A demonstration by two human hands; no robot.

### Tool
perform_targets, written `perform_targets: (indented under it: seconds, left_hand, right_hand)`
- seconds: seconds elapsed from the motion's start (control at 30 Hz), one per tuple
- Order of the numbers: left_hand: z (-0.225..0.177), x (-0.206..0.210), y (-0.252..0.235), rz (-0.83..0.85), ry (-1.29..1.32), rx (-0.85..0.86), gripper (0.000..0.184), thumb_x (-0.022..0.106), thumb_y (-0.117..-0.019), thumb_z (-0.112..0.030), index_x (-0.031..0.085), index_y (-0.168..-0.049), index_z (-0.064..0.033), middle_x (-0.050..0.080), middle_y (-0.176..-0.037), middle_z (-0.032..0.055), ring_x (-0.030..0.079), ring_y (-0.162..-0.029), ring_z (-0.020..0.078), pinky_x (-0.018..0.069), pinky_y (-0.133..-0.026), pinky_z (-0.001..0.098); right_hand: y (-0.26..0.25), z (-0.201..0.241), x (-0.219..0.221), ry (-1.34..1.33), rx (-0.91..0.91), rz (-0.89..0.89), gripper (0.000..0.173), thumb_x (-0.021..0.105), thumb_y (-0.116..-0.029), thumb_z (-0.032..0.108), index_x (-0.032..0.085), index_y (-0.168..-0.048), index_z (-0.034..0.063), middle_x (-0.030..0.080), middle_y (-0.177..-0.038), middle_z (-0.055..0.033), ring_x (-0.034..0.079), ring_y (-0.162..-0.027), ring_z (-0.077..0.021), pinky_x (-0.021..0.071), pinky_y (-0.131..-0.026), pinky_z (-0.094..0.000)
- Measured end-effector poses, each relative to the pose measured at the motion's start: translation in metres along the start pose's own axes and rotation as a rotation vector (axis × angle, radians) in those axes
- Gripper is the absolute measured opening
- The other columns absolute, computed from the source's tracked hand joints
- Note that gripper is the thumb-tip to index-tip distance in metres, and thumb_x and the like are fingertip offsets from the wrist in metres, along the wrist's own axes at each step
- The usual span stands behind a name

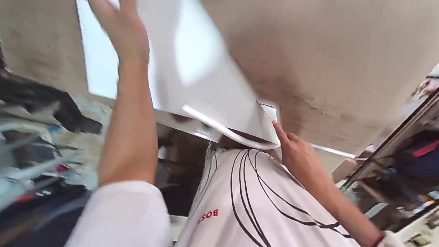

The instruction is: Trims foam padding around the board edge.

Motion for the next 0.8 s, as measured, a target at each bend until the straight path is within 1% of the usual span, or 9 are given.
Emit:
perform_targets:
  seconds: [0.03, 0.07, 0.17, 0.23, 0.33, 0.43, 0.53, 0.63, 0.8]
  left_hand:
    - [-0.031, -0.004, 0.035, 0.147, -0.045, 0.218, 0.062, 0.064, -0.0999, -0.039, 0.050, -0.143, 0.0036, 0.056, -0.143, 0.0170, 0.049, -0.138, 0.0211, 0.0375, -0.119, 0.0372]
    - [-0.057, 0.002, 0.078, 0.303, -0.082, 0.403, 0.074, 0.069, -0.0961, -0.046, 0.046, -0.149, 0.0004, 0.048, -0.153, 0.0170, 0.040, -0.147, 0.0257, 0.0299, -0.125, 0.0434]
    - [-0.080, 0.046, 0.225, 0.612, -0.243, 0.768, 0.062, 0.071, -0.0924, -0.053, 0.064, -0.138, -0.0112, 0.057, -0.149, 0.0117, 0.048, -0.143, 0.0279, 0.0276, -0.123, 0.0591]
    - [-0.066, 0.078, 0.283, 0.682, -0.349, 0.789, 0.054, 0.069, -0.0958, -0.045, 0.062, -0.140, -0.0136, 0.056, -0.148, 0.0144, 0.049, -0.142, 0.0320, 0.0290, -0.122, 0.0599]
    - [-0.040, 0.099, 0.300, 0.487, -0.311, 0.719, 0.040, 0.068, -0.0953, -0.021, 0.066, -0.135, -0.0183, 0.061, -0.140, 0.0166, 0.051, -0.137, 0.0376, 0.0338, -0.120, 0.0564]
    - [-0.033, 0.099, 0.309, 0.312, -0.340, 0.790, 0.034, 0.063, -0.0976, -0.012, 0.071, -0.130, -0.0177, 0.070, -0.125, 0.0117, 0.061, -0.124, 0.0331, 0.0386, -0.116, 0.0566]
    - [-0.024, 0.086, 0.316, 0.256, -0.360, 0.909, 0.033, 0.059, -0.0980, -0.006, 0.072, -0.128, -0.0099, 0.075, -0.118, 0.0086, 0.068, -0.117, 0.0281, 0.0442, -0.113, 0.0538]
    - [-0.014, 0.059, 0.321, 0.257, -0.335, 0.963, 0.033, 0.060, -0.0938, -0.002, 0.073, -0.124, -0.0070, 0.075, -0.113, 0.0099, 0.071, -0.111, 0.0267, 0.0475, -0.110, 0.0513]
    - [0.000, 0.039, 0.337, 0.251, -0.316, 0.910, 0.032, 0.059, -0.0946, 0.001, 0.074, -0.121, -0.0070, 0.075, -0.116, 0.0096, 0.070, -0.116, 0.0260, 0.0474, -0.112, 0.0494]
  right_hand:
    - [0.000, -0.002, -0.002, -0.029, 0.001, 0.009, 0.068, 0.053, -0.0992, 0.010, 0.033, -0.163, 0.0224, 0.067, -0.098, -0.0217, 0.068, -0.069, -0.0379, 0.0552, -0.058, -0.0531]
    - [0.001, -0.004, -0.005, -0.066, 0.007, 0.024, 0.069, 0.052, -0.0983, 0.009, 0.033, -0.163, 0.0232, 0.067, -0.098, -0.0233, 0.068, -0.072, -0.0406, 0.0547, -0.060, -0.0560]
    - [0.001, -0.005, -0.010, -0.142, -0.003, 0.104, 0.071, 0.049, -0.0989, 0.007, 0.029, -0.164, 0.0251, 0.066, -0.097, -0.0264, 0.068, -0.081, -0.0467, 0.0533, -0.064, -0.0618]
    - [0.002, -0.012, -0.013, -0.143, -0.028, 0.133, 0.073, 0.051, -0.0984, 0.007, 0.027, -0.164, 0.0259, 0.066, -0.097, -0.0254, 0.068, -0.083, -0.0461, 0.0534, -0.066, -0.0611]
    - [0.025, -0.031, -0.021, -0.202, -0.079, 0.059, 0.066, 0.052, -0.1015, 0.012, 0.032, -0.162, 0.0286, 0.068, -0.097, -0.0223, 0.068, -0.085, -0.0435, 0.0546, -0.071, -0.0613]
    - [0.071, -0.049, -0.034, -0.230, -0.157, -0.252, 0.057, 0.049, -0.1054, 0.016, 0.039, -0.160, 0.0296, 0.068, -0.083, -0.0119, 0.066, -0.068, -0.0302, 0.0545, -0.062, -0.0533]
    - [0.102, -0.053, -0.041, -0.191, -0.148, -0.477, 0.057, 0.047, -0.1047, 0.020, 0.039, -0.161, 0.0270, 0.064, -0.076, -0.0095, 0.060, -0.059, -0.0255, 0.0501, -0.054, -0.0494]
    - [0.107, -0.048, -0.035, -0.186, -0.163, -0.519, 0.057, 0.048, -0.1049, 0.020, 0.039, -0.161, 0.0283, 0.063, -0.076, -0.0098, 0.059, -0.059, -0.0261, 0.0493, -0.054, -0.0493]
    - [0.060, -0.020, -0.019, -0.207, -0.293, -0.493, 0.053, 0.045, -0.1068, 0.020, 0.042, -0.160, 0.0252, 0.068, -0.087, -0.0138, 0.065, -0.072, -0.0294, 0.0551, -0.068, -0.0507]
Point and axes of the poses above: each hand's wrist, its own y-axis away from the middle knuckle, its own x-axis out of the palm, z = x × y, the point moved 2 cm from there along -y, towards the middle knuckle
